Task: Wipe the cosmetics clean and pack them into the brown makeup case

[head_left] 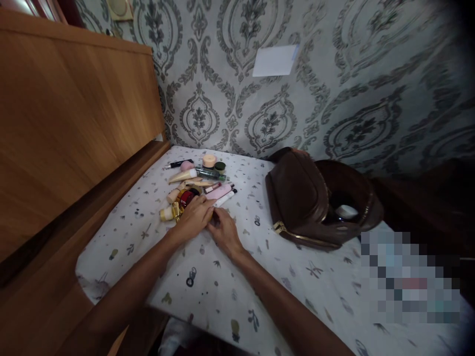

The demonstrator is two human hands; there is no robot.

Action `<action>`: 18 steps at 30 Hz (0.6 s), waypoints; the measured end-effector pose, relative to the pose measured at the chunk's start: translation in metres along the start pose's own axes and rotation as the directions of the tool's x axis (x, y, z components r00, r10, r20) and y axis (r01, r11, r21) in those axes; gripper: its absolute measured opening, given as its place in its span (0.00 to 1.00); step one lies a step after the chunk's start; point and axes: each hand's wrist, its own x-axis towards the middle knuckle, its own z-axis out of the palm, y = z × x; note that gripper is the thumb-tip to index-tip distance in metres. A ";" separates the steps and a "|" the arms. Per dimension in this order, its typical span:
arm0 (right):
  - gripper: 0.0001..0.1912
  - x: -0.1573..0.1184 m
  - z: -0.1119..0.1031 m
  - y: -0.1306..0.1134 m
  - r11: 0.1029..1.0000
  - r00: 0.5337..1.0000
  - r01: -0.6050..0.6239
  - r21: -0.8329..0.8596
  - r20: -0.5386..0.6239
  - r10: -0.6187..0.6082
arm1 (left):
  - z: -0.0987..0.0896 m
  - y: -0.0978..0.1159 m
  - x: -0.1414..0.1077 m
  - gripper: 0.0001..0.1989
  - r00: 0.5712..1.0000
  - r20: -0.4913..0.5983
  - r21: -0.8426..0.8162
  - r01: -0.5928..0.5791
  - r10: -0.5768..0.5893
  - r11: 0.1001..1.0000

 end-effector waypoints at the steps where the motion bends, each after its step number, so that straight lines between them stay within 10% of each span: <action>1: 0.08 0.000 0.000 -0.001 1.000 1.000 -0.013 0.012 0.000 0.013 | 0.001 -0.002 0.000 0.18 1.000 -0.011 -0.032 0.023 -0.024 0.999; 18: 0.17 -0.004 -0.010 -0.014 0.873 0.992 -0.081 0.480 -0.045 0.117 | -0.011 0.019 0.002 0.19 0.993 -0.098 -0.231 0.047 -0.071 0.972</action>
